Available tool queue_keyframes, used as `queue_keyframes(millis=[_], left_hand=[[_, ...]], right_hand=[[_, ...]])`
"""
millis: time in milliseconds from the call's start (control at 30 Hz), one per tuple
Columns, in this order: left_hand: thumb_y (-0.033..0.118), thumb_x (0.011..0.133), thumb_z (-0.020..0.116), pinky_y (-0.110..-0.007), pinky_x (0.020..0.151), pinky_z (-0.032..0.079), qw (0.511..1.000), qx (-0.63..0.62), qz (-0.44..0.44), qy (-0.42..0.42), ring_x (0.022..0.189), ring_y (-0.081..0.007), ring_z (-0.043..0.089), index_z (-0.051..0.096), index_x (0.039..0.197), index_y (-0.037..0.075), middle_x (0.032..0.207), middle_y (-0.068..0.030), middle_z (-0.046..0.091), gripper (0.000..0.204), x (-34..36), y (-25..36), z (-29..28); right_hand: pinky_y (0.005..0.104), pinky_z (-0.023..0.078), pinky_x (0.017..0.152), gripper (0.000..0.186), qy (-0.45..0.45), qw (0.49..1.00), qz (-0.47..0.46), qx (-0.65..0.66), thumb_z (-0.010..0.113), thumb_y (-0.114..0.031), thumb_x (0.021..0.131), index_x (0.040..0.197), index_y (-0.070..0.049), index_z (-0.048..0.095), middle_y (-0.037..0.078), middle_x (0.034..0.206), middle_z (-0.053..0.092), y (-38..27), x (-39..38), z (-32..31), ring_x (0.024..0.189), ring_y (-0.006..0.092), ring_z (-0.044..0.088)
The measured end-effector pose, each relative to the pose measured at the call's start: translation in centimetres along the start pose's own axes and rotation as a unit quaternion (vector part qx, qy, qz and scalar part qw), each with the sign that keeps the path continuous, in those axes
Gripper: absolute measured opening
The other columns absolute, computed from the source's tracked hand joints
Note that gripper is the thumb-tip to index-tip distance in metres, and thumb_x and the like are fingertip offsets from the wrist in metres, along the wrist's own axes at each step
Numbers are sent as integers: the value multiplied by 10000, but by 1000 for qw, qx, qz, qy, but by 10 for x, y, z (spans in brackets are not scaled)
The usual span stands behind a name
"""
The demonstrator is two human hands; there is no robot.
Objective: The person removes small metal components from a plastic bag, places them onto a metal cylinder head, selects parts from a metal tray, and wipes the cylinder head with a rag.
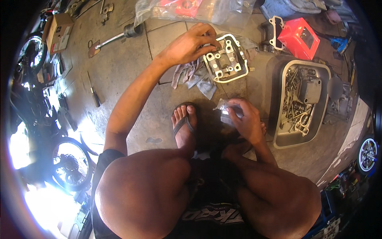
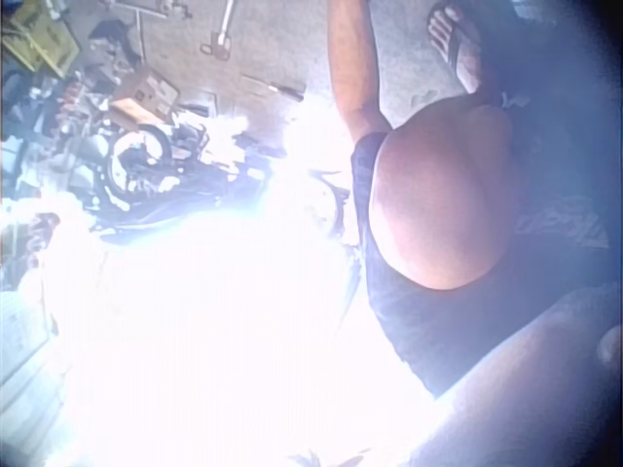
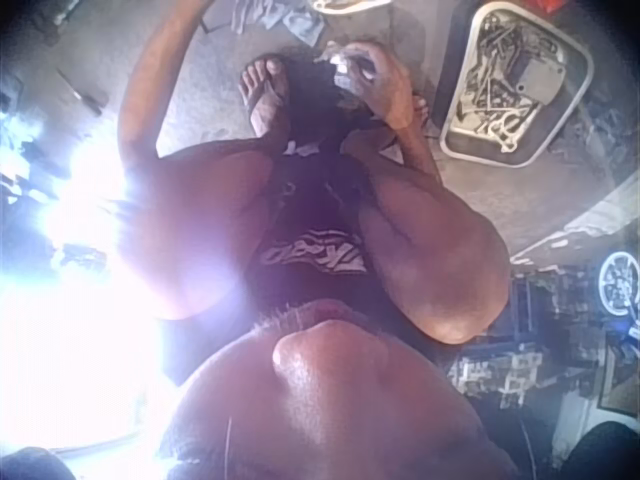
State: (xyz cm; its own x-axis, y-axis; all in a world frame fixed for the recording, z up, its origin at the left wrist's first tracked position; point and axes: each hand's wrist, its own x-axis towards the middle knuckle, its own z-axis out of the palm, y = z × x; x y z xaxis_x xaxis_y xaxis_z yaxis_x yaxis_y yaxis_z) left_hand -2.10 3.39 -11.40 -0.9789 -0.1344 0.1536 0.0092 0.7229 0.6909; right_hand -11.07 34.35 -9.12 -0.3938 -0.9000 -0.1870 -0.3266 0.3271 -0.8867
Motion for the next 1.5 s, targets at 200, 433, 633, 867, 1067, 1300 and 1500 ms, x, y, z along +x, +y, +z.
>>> queue_keyframes(millis=[200, 433, 633, 867, 1067, 1300, 1500], left_hand=[[145, 895, 744, -396, 952, 475, 999, 14, 36, -7, 1079, -276, 589, 746, 1044, 83, 1074, -78, 608, 161, 4, -3, -10], [106, 908, 727, -377, 925, 509, 996, -59, -22, -57, 1056, -271, 622, 727, 1039, 56, 1080, -89, 607, 141, 10, 0, -10], [113, 911, 722, -375, 879, 536, 993, -23, 7, -112, 1021, -261, 638, 727, 1075, 56, 1097, -85, 610, 174, 18, -4, -18], [142, 910, 722, -391, 895, 543, 986, -5, 10, -167, 1040, -287, 642, 726, 1087, 60, 1125, -95, 617, 196, 27, -9, -22], [149, 913, 717, -404, 932, 532, 983, 17, 39, -179, 1080, -309, 635, 713, 1091, 49, 1161, -117, 626, 204, 29, -14, -20], [194, 929, 679, -417, 936, 550, 981, 65, 90, -160, 1115, -281, 632, 665, 1126, 83, 1206, -78, 604, 227, 25, -19, -15], [173, 930, 691, -374, 900, 522, 981, -49, -32, -186, 1072, -278, 620, 667, 1192, 76, 1167, -87, 596, 281, 21, -15, -18]], right_hand=[[392, 572, 840, 224, -16, 1000, -2, -5, 730, -48, 873, 1092, -48, 681, 148, 1039, 721, -1, 4, 2, 947, 326, 716], [412, 570, 835, 216, -13, 1000, -6, 2, 727, -46, 874, 1085, -56, 680, 145, 1032, 723, 4, 5, -3, 952, 343, 710], [412, 563, 832, 210, -10, 1000, -5, 10, 725, -36, 874, 1077, -56, 678, 144, 1025, 722, 7, 7, -5, 952, 350, 703], [420, 553, 816, 208, -15, 1000, -16, 6, 720, -38, 875, 1078, -52, 677, 145, 1010, 718, 12, 12, -6, 932, 355, 693], [397, 561, 798, 187, -21, 999, -24, -10, 732, -47, 873, 1053, -43, 682, 140, 995, 714, 17, 17, -6, 898, 332, 699], [406, 557, 808, 204, -29, 999, -26, 2, 726, -59, 878, 1076, -43, 678, 140, 995, 716, 16, 19, -5, 910, 342, 697], [425, 522, 905, 288, -84, 995, -23, -39, 723, -126, 887, 1160, -63, 656, 138, 1096, 697, 16, 20, -2, 1005, 350, 665]])
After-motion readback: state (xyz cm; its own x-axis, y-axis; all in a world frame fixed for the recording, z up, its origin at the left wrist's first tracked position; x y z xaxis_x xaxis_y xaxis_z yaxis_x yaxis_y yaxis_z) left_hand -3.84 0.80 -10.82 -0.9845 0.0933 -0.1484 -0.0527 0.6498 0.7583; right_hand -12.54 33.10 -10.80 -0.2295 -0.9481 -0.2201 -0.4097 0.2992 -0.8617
